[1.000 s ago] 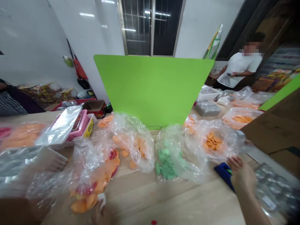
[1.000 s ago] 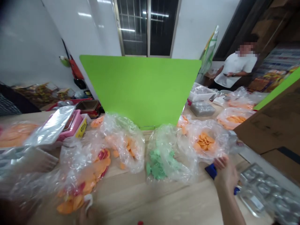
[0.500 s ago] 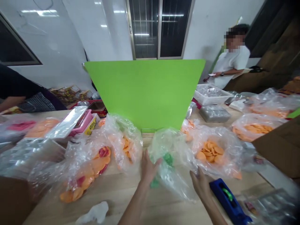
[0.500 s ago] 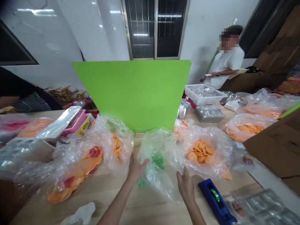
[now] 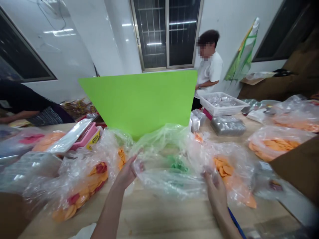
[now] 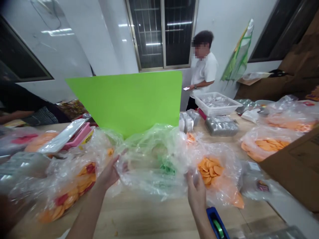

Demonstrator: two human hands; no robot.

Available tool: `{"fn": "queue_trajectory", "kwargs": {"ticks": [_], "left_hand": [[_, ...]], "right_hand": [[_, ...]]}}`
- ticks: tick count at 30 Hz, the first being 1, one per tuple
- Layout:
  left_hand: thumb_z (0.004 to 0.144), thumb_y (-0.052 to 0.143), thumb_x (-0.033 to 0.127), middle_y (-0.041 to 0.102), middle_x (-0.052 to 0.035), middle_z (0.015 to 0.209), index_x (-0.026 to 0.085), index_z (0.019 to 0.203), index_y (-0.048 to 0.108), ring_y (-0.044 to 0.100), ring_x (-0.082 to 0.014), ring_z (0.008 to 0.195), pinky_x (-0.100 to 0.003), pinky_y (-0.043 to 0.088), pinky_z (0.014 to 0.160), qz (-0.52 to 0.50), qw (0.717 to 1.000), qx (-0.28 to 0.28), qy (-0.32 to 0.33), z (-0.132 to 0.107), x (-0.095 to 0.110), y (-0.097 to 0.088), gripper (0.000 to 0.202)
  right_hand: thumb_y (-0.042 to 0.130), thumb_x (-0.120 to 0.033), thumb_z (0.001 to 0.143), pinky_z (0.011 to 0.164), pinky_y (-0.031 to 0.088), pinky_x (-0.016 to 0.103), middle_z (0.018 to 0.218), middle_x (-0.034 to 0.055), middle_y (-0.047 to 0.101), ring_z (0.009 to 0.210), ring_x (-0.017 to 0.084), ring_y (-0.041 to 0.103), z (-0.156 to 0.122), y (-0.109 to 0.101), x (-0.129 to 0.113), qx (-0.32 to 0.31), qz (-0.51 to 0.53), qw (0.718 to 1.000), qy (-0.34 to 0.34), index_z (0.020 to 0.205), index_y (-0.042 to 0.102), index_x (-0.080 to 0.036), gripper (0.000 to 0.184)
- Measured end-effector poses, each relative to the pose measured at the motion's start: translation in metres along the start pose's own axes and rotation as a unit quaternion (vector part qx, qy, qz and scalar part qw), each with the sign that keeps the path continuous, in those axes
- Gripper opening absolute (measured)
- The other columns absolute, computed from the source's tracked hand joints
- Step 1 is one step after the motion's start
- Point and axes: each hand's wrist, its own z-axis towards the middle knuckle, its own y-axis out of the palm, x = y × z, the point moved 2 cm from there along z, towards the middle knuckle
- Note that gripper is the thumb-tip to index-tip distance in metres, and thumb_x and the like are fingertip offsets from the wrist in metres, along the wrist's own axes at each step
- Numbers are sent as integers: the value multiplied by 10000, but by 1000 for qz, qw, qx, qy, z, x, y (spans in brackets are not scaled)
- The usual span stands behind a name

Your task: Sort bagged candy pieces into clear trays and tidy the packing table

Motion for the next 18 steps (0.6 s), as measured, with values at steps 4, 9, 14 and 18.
{"fn": "queue_trajectory", "kwargs": {"ticks": [4, 9, 14, 18], "left_hand": [[661, 545, 259, 579, -64, 1041, 171, 1130, 496, 541, -184, 923, -316, 427, 802, 217, 967, 116, 67, -16, -32, -20, 480], [746, 467, 361, 298, -62, 1383, 225, 1308, 276, 274, -204, 1261, -338, 297, 986, 367, 928, -35, 58, -10, -54, 30, 609], [690, 509, 267, 451, -131, 1274, 176, 1333, 221, 479, -277, 1102, -412, 339, 928, 502, 864, 30, 26, 8, -56, 17, 711], [751, 405, 300, 528, -57, 1191, 208, 1107, 524, 444, -210, 1126, -366, 307, 979, 484, 867, 34, 112, -4, -46, -10, 387]], "right_hand": [[458, -361, 719, 952, 296, 444, 1138, 118, 498, 1114, 277, 401, 0, 9, 26, 18, -111, 989, -97, 1149, 483, -147, 481], [447, -201, 695, 889, 354, 451, 1080, 58, 540, 1028, 255, 477, -65, 78, 27, -328, -122, 900, -259, 1002, 600, -295, 356], [574, -360, 685, 889, 389, 375, 1137, -43, 546, 1048, 204, 494, -69, 86, 19, -443, -96, 862, -227, 970, 600, -387, 287], [543, -448, 700, 896, 350, 464, 1196, 131, 471, 1073, 271, 450, 30, 58, 28, -148, -78, 982, -90, 1142, 497, -195, 511]]}}
